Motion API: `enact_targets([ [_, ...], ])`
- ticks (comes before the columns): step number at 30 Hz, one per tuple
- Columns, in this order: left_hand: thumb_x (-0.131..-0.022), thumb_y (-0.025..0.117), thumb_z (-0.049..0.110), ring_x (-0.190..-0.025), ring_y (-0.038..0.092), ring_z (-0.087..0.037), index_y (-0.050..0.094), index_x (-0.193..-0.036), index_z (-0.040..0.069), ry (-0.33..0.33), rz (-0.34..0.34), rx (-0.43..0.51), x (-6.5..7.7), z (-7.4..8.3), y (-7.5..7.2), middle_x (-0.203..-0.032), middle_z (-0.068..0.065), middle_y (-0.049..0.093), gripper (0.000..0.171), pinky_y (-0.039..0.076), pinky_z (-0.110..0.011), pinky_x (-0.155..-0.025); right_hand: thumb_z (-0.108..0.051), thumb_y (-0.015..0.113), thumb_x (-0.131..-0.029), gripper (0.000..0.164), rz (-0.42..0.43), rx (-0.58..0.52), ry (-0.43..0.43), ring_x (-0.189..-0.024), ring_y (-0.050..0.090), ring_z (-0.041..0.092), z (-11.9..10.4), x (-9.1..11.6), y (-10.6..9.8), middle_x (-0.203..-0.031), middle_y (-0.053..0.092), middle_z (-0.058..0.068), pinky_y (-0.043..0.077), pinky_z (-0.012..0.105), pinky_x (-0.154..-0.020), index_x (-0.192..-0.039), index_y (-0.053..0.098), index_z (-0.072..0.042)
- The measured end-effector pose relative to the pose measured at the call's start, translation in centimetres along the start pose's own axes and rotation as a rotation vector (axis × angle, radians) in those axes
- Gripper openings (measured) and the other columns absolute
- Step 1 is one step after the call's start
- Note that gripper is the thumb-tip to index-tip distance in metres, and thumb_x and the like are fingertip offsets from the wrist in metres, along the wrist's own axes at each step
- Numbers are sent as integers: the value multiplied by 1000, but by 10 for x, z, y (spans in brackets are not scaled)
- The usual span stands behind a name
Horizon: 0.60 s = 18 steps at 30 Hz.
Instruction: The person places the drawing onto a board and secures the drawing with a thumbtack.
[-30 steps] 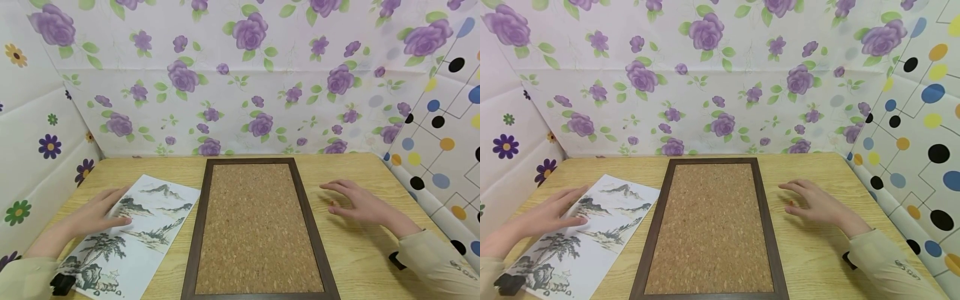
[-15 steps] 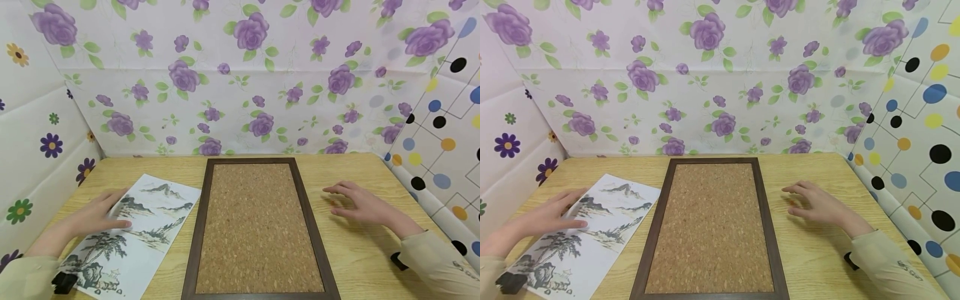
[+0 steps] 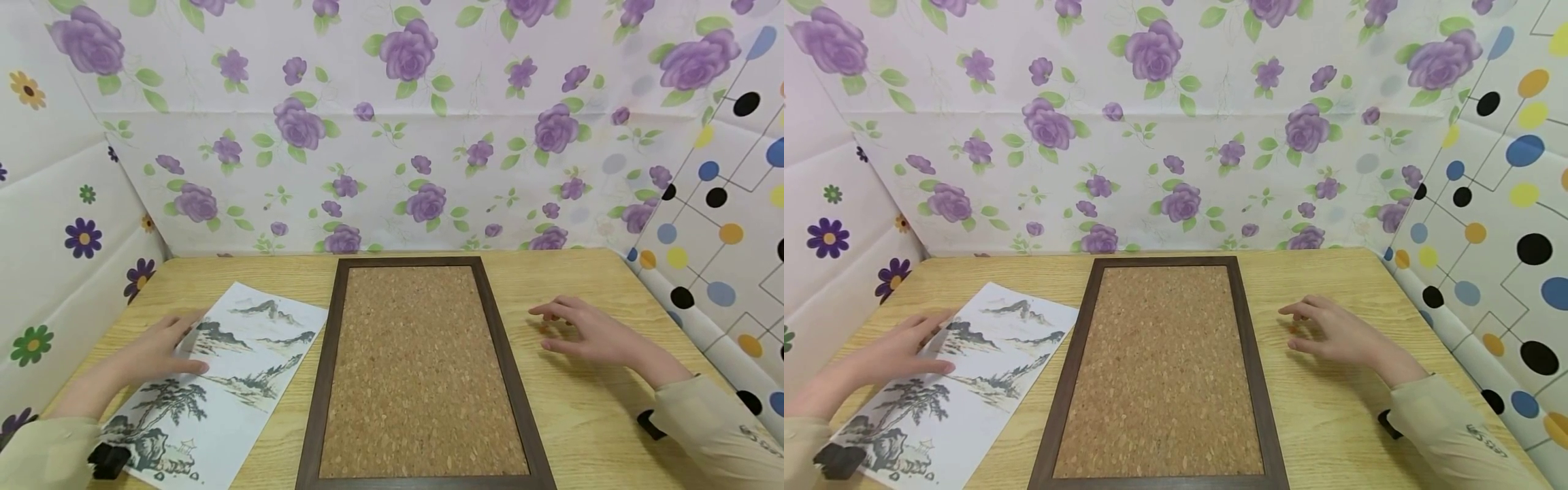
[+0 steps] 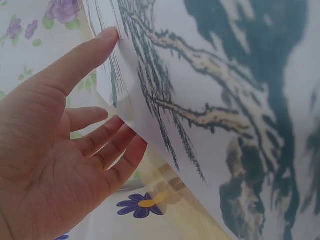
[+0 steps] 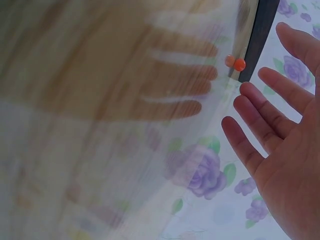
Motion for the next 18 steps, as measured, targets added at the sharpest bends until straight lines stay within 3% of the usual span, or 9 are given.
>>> enact_targets([
  [5, -78, 80, 43, -112, 50, -57, 27, -150, -11, 43, 19, 7, -1, -4, -2, -134, -44, 38, 104, 50, -66, -83, -37, 72, -90, 50, -2, -11, -7, -90, 51, 6, 0, 0, 0, -102, 58, -9, 49, 31, -74, -134, 61, -15],
  [9, -79, 81, 38, -103, 57, -42, 33, -147, -13, 56, 26, 19, -2, -7, -3, -123, -36, 50, 97, 54, -52, -78, -37, 71, -90, 49, -12, -26, 5, -92, 53, 7, 0, 0, -1, -104, 59, -9, 50, 30, -74, -133, 61, -16],
  [13, -80, 81, 32, -94, 57, -27, 37, -143, -15, 54, 18, 34, -2, -7, -5, -110, -24, 57, 90, 51, -36, -71, -37, 71, -91, 49, -27, -35, 26, -95, 56, 8, 0, 0, -2, -107, 60, -8, 53, 30, -76, -134, 60, -16],
  [18, -82, 79, 26, -91, 56, -20, 40, -141, -16, 54, -1, 44, -2, -8, -8, -106, -18, 61, 82, 48, -27, -67, -36, 71, -91, 49, -43, -43, 43, -97, 59, 11, 1, 0, -1, -109, 61, -6, 55, 31, -78, -133, 60, -15],
])
Point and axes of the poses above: each hand's wrist, its own x-axis away from the middle knuckle, its own y-axis out of the palm, z = x × y, the point moved 4 cm from there along -x, towards the middle knuckle
